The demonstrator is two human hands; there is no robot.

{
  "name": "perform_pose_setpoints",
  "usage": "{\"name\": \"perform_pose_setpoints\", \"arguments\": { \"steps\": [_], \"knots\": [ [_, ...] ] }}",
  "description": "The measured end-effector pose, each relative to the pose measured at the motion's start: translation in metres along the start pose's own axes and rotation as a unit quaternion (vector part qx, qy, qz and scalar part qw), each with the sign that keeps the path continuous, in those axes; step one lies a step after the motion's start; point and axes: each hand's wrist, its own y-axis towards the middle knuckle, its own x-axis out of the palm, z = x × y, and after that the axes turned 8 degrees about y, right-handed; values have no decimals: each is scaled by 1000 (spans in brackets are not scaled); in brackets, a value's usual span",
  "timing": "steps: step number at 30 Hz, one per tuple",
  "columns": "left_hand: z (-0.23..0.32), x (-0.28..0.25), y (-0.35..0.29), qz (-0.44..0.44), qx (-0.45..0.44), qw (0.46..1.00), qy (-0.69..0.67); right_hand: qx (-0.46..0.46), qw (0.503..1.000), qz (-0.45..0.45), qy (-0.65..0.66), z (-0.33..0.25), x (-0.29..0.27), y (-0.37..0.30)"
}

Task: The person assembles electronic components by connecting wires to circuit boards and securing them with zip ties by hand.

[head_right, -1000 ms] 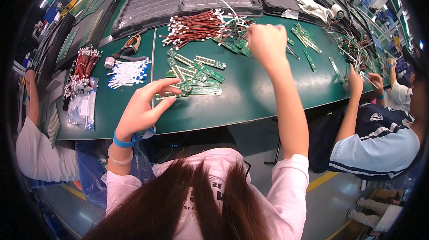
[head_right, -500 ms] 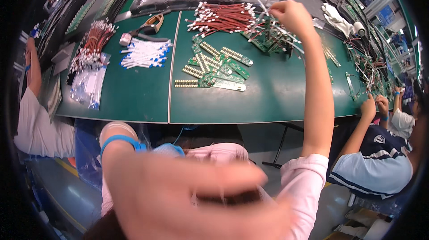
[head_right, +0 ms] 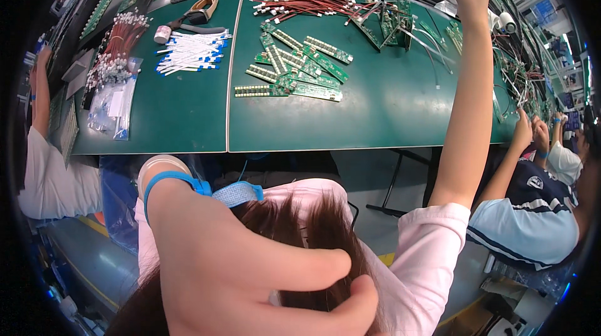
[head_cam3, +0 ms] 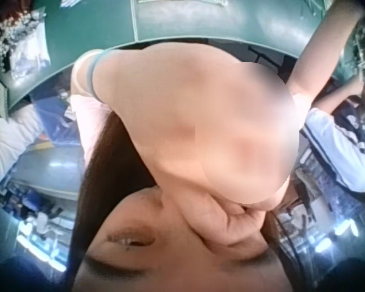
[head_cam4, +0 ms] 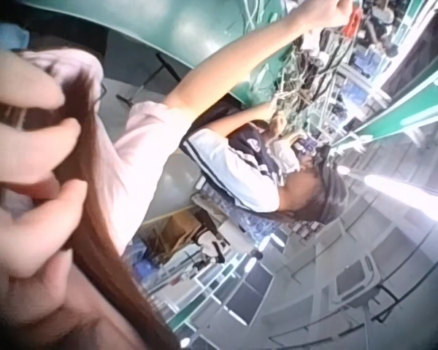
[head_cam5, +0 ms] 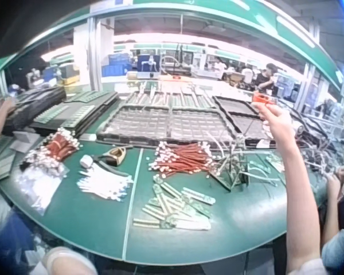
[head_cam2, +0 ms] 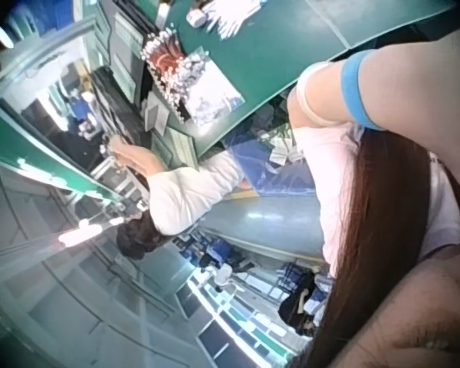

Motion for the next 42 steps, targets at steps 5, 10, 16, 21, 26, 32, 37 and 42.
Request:
{"name": "perform_pose_setpoints", "arguments": {
  "steps": [5,10,16,21,26,32,37,42],
  "knots": [
    [-1,5,0,-10,4,999,-36,-28,991,1,130,-13,0,0],
    [-6,2,0,-26,6,998,-56,-101,950,36,293,-29,-7,6],
    [-55,-29,-46,-104,-167,966,168,-10,863,-248,441,-26,-62,-4],
    [-81,-54,-100,-94,-382,857,333,142,963,-93,208,-34,-10,-104],
    [-103,-31,-82,-190,-484,767,375,237,898,-268,256,-18,-1,-148],
    [-151,-8,-80,-220,-524,706,422,353,837,-284,307,-17,21,-166],
    [-171,-23,-89,-189,-649,687,268,379,792,-301,372,-11,22,-169],
    [-152,-26,-77,73,-649,757,10,387,755,-265,458,-11,24,-176]
  ]
}}
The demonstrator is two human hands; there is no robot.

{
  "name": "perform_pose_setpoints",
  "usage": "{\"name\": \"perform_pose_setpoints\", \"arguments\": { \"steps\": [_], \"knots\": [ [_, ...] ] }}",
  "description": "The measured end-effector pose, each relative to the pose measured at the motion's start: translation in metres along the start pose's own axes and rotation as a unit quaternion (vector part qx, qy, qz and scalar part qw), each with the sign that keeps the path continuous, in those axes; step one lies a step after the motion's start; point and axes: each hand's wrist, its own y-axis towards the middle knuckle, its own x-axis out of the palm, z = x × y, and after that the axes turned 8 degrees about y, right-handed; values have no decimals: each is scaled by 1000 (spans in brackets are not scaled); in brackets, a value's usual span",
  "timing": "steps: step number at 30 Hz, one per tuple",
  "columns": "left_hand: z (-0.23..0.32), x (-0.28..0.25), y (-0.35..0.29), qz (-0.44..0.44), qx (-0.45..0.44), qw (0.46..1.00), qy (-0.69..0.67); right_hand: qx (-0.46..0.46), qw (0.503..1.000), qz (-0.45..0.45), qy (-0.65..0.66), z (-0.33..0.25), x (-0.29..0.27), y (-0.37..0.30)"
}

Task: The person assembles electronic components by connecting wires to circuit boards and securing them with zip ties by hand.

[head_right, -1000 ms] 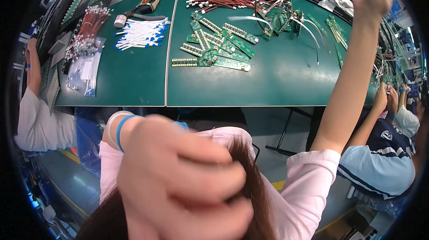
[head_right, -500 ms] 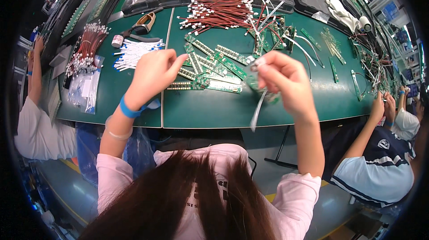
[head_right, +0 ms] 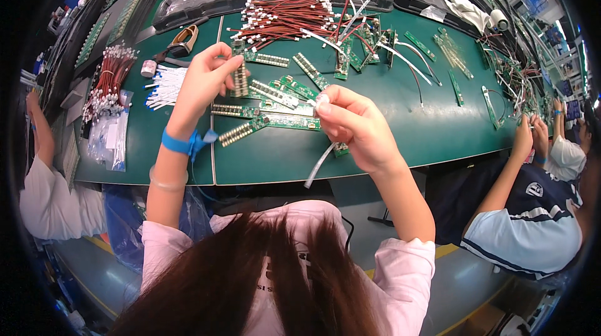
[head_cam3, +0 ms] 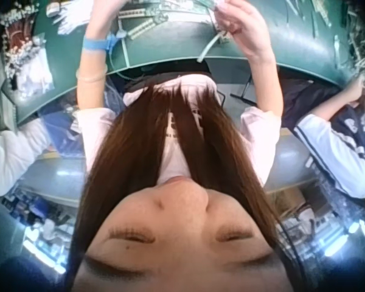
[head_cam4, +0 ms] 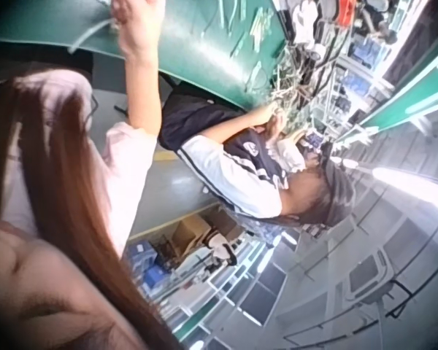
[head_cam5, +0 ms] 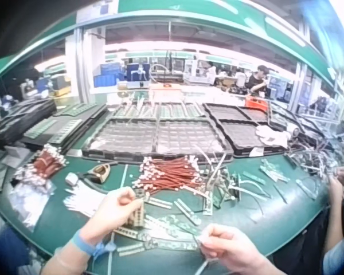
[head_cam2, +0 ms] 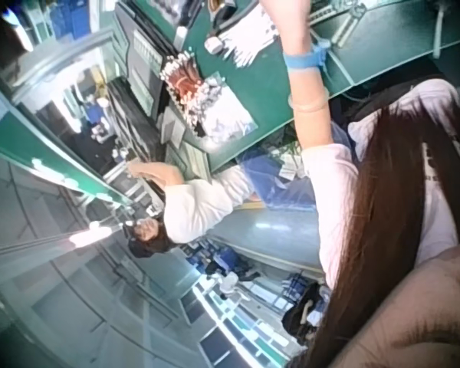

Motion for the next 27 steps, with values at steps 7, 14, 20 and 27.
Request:
{"name": "perform_pose_setpoints", "arguments": {
  "steps": [7,14,20,27],
  "knots": [
    [28,31,-67,-78,40,975,-206,-280,864,87,-409,6,30,-16],
    [35,47,-95,-85,30,959,-268,-375,732,69,-565,3,44,-14],
    [34,50,-100,-4,183,975,-127,-380,699,68,-602,1,49,-18],
    [40,42,-100,-89,95,946,-296,-288,785,118,-536,1,53,-24]
  ]
}}
